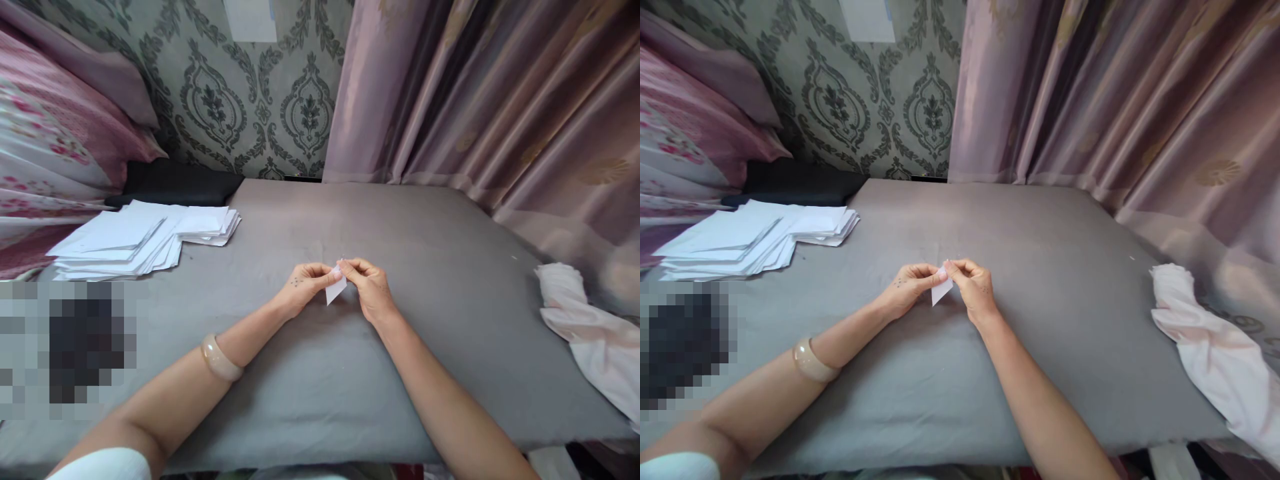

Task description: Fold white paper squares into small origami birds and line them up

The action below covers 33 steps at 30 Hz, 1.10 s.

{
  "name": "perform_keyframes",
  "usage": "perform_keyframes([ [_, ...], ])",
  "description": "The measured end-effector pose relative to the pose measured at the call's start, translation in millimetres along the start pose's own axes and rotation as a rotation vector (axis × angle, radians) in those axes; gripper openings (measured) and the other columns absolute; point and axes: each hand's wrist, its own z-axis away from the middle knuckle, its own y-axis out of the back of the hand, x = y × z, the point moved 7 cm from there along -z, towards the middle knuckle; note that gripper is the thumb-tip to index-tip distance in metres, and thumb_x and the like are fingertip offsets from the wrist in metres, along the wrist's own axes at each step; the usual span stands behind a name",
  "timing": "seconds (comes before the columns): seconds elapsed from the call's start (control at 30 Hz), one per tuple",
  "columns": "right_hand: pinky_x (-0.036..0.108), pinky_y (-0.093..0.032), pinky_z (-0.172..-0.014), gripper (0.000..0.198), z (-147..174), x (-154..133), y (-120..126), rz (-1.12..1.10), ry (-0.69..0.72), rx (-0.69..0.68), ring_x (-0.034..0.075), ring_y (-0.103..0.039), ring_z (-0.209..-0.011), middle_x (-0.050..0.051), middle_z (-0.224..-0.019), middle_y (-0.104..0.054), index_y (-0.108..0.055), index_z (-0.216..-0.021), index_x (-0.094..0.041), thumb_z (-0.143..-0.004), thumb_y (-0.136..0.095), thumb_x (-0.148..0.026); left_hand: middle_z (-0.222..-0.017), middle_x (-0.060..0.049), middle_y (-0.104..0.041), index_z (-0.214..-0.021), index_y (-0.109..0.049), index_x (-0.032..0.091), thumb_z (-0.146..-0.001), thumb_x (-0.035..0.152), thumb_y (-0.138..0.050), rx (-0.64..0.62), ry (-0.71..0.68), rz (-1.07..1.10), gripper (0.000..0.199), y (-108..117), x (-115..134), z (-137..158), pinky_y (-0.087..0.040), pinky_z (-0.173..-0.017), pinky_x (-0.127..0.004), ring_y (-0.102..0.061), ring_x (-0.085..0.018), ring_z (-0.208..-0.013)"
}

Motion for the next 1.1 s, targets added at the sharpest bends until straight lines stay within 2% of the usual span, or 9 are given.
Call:
perform_keyframes([
  [0.2, 0.03, -0.045, -0.066, 0.031, -1.4, 5.3, -6.2, -0.048, -0.078, -0.073, 0.013, -0.055, -0.064, 0.002, -0.069, -0.066, -0.071, -0.075, -0.02, -0.064, -0.075, -0.049, -0.065, -0.003, -0.066, -0.068, -0.068, 0.014, -0.066, 0.04, -0.08, 0.049, -0.082, -0.021, 0.029, 2.9, 4.2, 0.9, -0.041, -0.059, -0.025, -0.056, -0.011, -0.057],
  [0.37, 0.028, -0.044, -0.063, 0.03, -3.0, 3.7, -2.3, -0.002, -0.027, 0.008, 0.012, -0.052, -0.059, 0.0, -0.061, -0.063, -0.067, -0.063, -0.019, -0.059, -0.078, -0.047, -0.063, -0.003, -0.065, -0.068, -0.068, 0.014, -0.062, 0.039, -0.082, 0.028, -0.021, -0.011, 0.03, 3.6, -4.1, -1.9, -0.04, -0.056, -0.024, -0.055, -0.011, -0.055],
  [0.43, 0.028, -0.044, -0.062, 0.031, -4.1, 7.2, -2.6, -0.042, -0.051, 0.0, 0.011, -0.052, -0.058, 0.0, -0.06, -0.062, -0.067, -0.061, -0.019, -0.058, -0.079, -0.047, -0.064, -0.004, -0.066, -0.069, -0.069, 0.013, -0.061, 0.039, -0.083, 0.009, 0.009, 0.003, 0.03, 4.2, -8.1, -3.9, -0.04, -0.056, -0.025, -0.056, -0.011, -0.055],
  [0.57, 0.028, -0.044, -0.063, 0.039, -5.6, 15.9, -5.2, -0.097, -0.157, -0.064, 0.012, -0.056, -0.062, 0.002, -0.07, -0.066, -0.072, -0.074, -0.019, -0.061, -0.075, -0.056, -0.067, -0.006, -0.067, -0.069, -0.07, 0.011, -0.059, 0.033, -0.085, 0.053, 0.003, 0.094, 0.028, 12.3, -9.9, -7.8, -0.044, -0.062, -0.027, -0.059, -0.013, -0.059],
  [0.73, 0.026, -0.042, -0.062, 0.04, -6.0, 13.3, -6.0, 0.016, -0.125, -0.084, 0.012, -0.056, -0.064, 0.001, -0.073, -0.068, -0.074, -0.084, -0.02, -0.061, -0.076, -0.053, -0.067, -0.007, -0.068, -0.068, -0.071, 0.011, -0.057, 0.032, -0.085, 0.077, -0.002, 0.088, 0.028, 15.2, -7.7, -7.0, -0.045, -0.062, -0.028, -0.06, -0.014, -0.061],
  [0.93, 0.028, -0.04, -0.059, 0.028, -5.8, 8.5, -4.3, 0.038, -0.048, -0.042, 0.011, -0.05, -0.055, -0.001, -0.059, -0.063, -0.069, -0.062, -0.019, -0.057, -0.08, -0.044, -0.069, -0.007, -0.068, -0.07, -0.073, 0.013, -0.061, 0.035, -0.083, -0.036, 0.022, -0.002, 0.026, 4.2, -7.1, -3.9, -0.046, -0.064, -0.029, -0.06, -0.015, -0.064],
  [1.03, 0.027, -0.041, -0.06, 0.031, -5.0, 10.2, -1.3, 0.052, -0.087, -0.039, 0.011, -0.053, -0.059, 0.0, -0.065, -0.066, -0.073, -0.071, -0.02, -0.059, -0.078, -0.047, -0.072, -0.008, -0.069, -0.072, -0.074, 0.012, -0.061, 0.032, -0.083, -0.037, 0.022, 0.036, 0.025, 5.7, -8.2, -6.3, -0.045, -0.065, -0.028, -0.061, -0.015, -0.067],
  [1.1, 0.026, -0.042, -0.061, 0.036, -3.9, 12.8, -1.7, 0.076, -0.131, -0.079, 0.012, -0.058, -0.067, 0.003, -0.073, -0.069, -0.074, -0.079, -0.02, -0.064, -0.075, -0.052, -0.071, -0.007, -0.068, -0.073, -0.074, 0.012, -0.061, 0.029, -0.083, 0.042, -0.013, 0.083, 0.023, 13.2, -7.5, -9.1, -0.043, -0.062, -0.026, -0.059, -0.012, -0.063],
])
